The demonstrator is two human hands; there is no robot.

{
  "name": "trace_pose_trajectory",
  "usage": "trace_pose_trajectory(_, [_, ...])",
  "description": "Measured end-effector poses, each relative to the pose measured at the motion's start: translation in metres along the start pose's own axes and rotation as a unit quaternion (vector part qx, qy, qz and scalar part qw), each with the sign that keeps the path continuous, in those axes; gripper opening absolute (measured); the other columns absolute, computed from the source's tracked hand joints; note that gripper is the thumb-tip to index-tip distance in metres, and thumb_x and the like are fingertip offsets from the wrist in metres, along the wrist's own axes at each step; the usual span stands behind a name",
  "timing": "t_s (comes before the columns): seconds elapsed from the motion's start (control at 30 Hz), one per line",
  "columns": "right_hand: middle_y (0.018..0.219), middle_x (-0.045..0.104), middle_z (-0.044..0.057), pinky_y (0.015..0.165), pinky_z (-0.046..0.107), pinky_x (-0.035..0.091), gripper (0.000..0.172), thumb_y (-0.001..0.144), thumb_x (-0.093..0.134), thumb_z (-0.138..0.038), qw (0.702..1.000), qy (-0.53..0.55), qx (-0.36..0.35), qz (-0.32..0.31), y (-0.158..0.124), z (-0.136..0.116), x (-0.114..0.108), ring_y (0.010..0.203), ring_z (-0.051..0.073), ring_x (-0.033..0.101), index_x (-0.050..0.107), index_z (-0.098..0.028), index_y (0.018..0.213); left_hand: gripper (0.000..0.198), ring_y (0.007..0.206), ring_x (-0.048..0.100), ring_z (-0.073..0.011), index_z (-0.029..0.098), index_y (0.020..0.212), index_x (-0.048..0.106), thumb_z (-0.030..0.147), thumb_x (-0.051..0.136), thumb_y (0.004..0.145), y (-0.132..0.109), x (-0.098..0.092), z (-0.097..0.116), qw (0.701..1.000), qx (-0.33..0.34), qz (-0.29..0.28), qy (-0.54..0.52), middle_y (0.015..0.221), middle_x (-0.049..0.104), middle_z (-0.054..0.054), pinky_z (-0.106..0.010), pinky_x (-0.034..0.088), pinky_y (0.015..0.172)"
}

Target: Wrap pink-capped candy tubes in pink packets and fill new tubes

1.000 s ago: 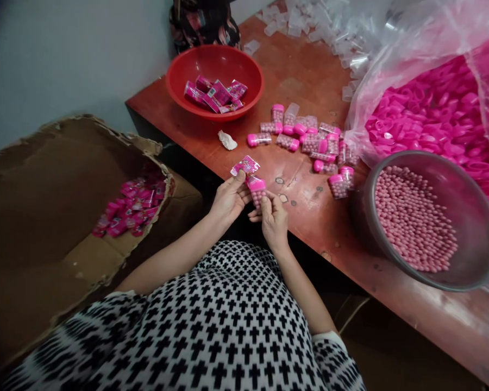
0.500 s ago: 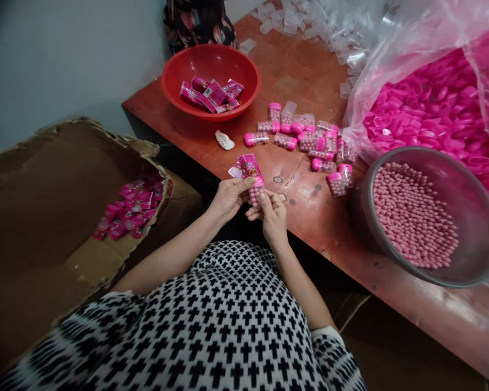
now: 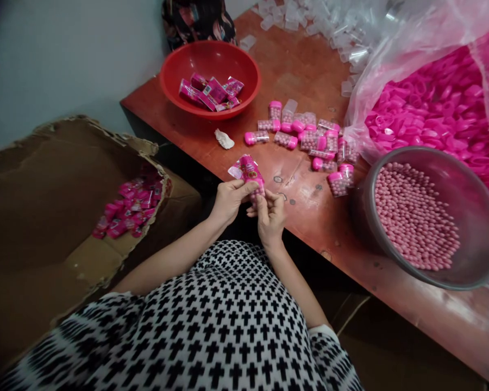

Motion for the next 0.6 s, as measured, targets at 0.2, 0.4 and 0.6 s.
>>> trace_pose_trajectory(0.2, [0.063,0.065,-0.006,0.039,0.019,0.052,0.03,0.082,0.063,-0.043,0.998,0.036,0.039,-0.028,0.001,0.0,0.002,0.043,0.009,0.061,0.049,-0.021,0.096,0.034,0.049,0.054,-0.0079,0.013,0.061,0.065,0.044,0.078,0.063,-0.008,0.002,0.006,0.999,0.004,0.0,-0.041,0.057,0.061,0.0,-0.021,0.044,0.05])
trace_pose_trajectory(0.4, [0.076,0.068,-0.003,0.049,0.023,0.058,0.029,0.082,0.063,-0.042,0.996,-0.073,-0.052,-0.002,-0.005,0.0,0.002,0.051,0.009,0.064,0.052,-0.022,0.1,0.036,0.049,0.054,-0.0069,0.011,0.061,0.064,0.041,0.084,0.056,-0.006,0.006,0.01,0.996,-0.042,0.007,-0.081,0.06,0.064,-0.003,-0.02,0.043,0.049])
trace_pose_trajectory(0.6, [0.06,0.063,-0.007,0.04,0.021,0.054,0.032,0.082,0.063,-0.045,0.998,0.029,0.048,-0.025,-0.007,-0.001,0.006,0.042,0.01,0.06,0.051,-0.021,0.098,0.035,0.047,0.055,-0.0076,0.009,0.062,0.067,0.039,0.083,0.057,-0.005,-0.005,0.004,0.99,-0.089,-0.068,-0.081,0.056,0.062,-0.003,-0.02,0.044,0.048])
Point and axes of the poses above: each hand's wrist, its own y-axis towards the middle knuckle, its own x-axis out of the palm, z = x × y, the point moved 2 cm from there along y, towards the middle knuckle
